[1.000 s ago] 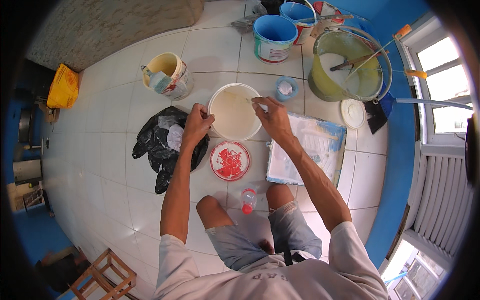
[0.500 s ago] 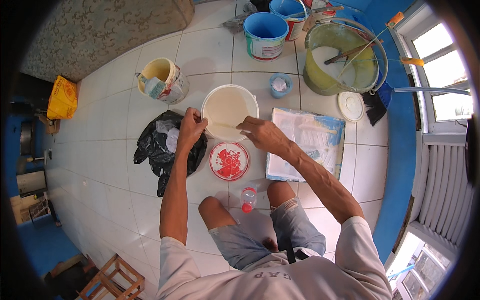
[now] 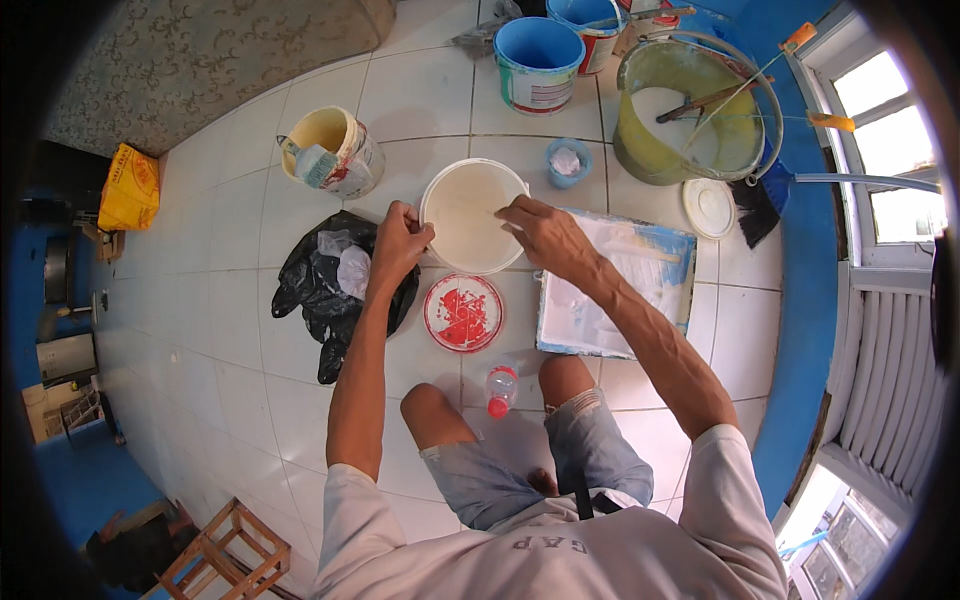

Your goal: The person enters a room and sits on the floor. They stir a bucket of white paint with a stick, then pour some into a paint tray. They use a brush to spread the paint in the tray and wipe the brush with a cloth.

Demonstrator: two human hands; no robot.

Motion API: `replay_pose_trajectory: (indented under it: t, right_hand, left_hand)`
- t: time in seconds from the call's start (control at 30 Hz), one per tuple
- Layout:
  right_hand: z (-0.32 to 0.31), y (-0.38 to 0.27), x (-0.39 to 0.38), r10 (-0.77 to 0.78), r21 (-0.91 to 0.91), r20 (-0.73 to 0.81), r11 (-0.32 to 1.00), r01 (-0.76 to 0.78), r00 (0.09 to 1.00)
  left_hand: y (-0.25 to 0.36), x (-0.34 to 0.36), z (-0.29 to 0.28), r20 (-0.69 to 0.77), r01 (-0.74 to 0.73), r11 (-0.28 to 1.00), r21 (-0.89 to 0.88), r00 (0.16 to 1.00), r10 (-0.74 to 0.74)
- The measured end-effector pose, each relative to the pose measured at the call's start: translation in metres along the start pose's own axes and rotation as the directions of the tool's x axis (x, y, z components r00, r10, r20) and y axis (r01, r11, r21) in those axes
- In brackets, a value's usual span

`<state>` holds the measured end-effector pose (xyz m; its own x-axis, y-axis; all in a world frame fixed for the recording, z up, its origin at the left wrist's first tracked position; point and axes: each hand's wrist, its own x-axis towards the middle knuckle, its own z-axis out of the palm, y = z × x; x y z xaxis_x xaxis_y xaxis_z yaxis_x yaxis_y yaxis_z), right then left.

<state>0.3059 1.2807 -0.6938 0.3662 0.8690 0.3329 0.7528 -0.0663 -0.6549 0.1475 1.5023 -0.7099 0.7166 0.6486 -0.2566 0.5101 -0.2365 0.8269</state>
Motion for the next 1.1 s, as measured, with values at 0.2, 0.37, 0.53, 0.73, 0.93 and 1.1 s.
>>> replay_pose_trajectory:
  t: [0.2, 0.37, 0.53, 0.73, 0.93, 1.1]
  right_hand:
    - [0.001, 0.004, 0.001, 0.153, -0.046, 0.105, 0.988, -0.149, 0.983]
    - [-0.009, -0.01, 0.014, 0.424, 0.306, 0.166, 0.836, -0.456, 0.89]
    - [0.0, 0.004, 0.009, 0.135, 0.001, 0.004, 0.991, -0.135, 0.991]
    - [-0.005, -0.012, 0.01, 0.415, 0.283, 0.188, 0.845, -0.454, 0.89]
    - [-0.004, 0.006, 0.011, 0.211, 0.053, -0.007, 0.976, -0.21, 0.977]
    - [0.002, 0.004, -0.001, 0.322, 0.184, 0.1, 0.924, -0.335, 0.941]
  left_hand:
    - [0.009, 0.003, 0.005, -0.021, 0.002, 1.0, 0.023, 1.0, -0.001]
    - [0.01, 0.001, 0.007, -0.006, 0.051, 0.998, -0.045, 0.999, -0.051]
    - [0.01, 0.001, 0.008, -0.01, 0.046, 0.999, -0.03, 0.999, -0.046]
    - [0.017, 0.001, 0.011, -0.022, 0.049, 0.998, -0.046, 0.999, -0.05]
    - [0.021, 0.002, 0.013, -0.031, 0.044, 0.999, -0.019, 0.999, -0.045]
    - [0.028, 0.001, 0.014, -0.04, 0.059, 0.998, -0.003, 0.997, -0.059]
